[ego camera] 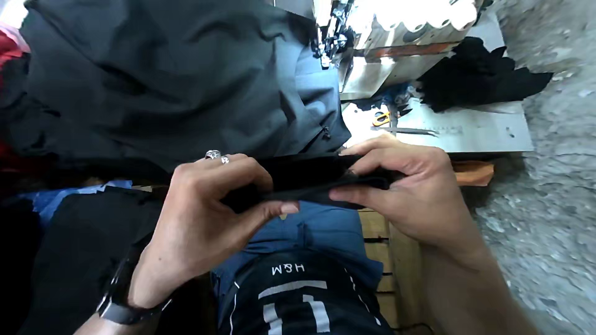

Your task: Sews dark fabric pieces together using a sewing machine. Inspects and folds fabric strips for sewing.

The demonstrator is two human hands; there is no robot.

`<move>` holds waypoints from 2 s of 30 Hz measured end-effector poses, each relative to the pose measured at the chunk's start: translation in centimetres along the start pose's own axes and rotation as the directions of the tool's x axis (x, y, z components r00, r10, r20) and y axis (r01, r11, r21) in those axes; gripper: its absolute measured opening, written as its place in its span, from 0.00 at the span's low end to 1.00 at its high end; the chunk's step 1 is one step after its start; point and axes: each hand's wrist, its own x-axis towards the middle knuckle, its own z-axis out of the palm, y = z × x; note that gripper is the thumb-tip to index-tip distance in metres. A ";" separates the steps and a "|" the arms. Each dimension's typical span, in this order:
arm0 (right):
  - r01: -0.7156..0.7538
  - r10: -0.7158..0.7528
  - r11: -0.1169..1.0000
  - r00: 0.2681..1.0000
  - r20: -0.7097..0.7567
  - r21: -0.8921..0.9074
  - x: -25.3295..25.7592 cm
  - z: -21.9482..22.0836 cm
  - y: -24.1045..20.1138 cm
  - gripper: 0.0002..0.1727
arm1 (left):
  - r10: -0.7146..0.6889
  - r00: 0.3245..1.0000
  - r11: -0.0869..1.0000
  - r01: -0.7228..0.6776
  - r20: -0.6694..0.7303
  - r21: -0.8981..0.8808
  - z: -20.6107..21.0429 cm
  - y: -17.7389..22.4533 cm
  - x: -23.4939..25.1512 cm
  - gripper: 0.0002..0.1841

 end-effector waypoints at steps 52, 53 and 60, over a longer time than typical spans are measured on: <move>-0.298 0.327 0.901 0.944 -0.041 0.315 2.2 -1.1 4.7 0.05 | -0.261 0.948 0.954 0.223 -0.185 -0.202 4.2 -3.2 8.6 0.08; -0.294 0.329 0.890 0.944 -0.043 0.348 2.5 -0.9 4.9 0.04 | -0.248 0.951 0.960 0.215 -0.184 -0.181 4.0 -3.4 8.8 0.08; -0.226 0.311 0.888 0.937 -0.160 0.401 6.9 0.2 7.9 0.04 | 0.187 0.950 0.951 -0.112 -0.249 0.289 2.5 -4.6 16.7 0.08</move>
